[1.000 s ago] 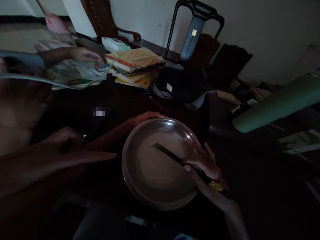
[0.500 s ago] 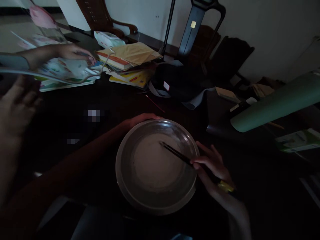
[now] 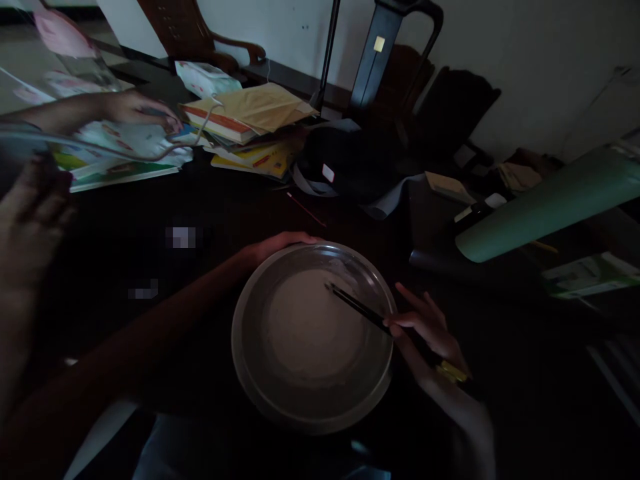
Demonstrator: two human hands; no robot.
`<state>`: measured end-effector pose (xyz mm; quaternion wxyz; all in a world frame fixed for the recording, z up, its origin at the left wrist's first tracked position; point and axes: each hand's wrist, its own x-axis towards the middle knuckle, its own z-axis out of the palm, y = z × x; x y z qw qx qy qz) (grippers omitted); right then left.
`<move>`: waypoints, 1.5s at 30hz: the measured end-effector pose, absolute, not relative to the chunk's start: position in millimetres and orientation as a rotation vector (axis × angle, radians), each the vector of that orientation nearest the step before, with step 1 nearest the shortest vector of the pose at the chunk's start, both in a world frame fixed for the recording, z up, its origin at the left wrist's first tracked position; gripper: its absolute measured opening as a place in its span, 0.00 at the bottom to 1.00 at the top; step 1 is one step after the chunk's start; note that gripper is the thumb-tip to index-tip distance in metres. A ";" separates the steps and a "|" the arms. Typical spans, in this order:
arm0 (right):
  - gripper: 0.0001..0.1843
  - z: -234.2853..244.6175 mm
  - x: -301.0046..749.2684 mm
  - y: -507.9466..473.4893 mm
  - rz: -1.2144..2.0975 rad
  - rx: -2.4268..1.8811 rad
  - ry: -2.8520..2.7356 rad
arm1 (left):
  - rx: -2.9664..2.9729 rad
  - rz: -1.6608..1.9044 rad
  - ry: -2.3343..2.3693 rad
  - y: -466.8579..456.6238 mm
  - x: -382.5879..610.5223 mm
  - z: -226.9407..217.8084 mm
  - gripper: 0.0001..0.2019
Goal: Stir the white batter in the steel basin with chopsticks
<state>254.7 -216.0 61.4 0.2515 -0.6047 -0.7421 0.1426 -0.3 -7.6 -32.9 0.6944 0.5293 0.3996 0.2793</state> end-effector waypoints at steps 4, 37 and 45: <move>0.06 70.2 280.7 -224.9 0.534 -1.490 -2.140 | 1.148 0.565 0.860 -8.0 -10.8 -20.3 0.24; 0.08 136.1 249.4 -197.0 0.436 -1.412 -2.445 | 1.216 0.511 0.885 -48.6 -47.9 54.2 0.22; 0.06 130.2 212.0 -174.9 0.628 -1.359 -2.431 | 1.360 0.802 0.958 -1.4 -202.0 95.0 0.24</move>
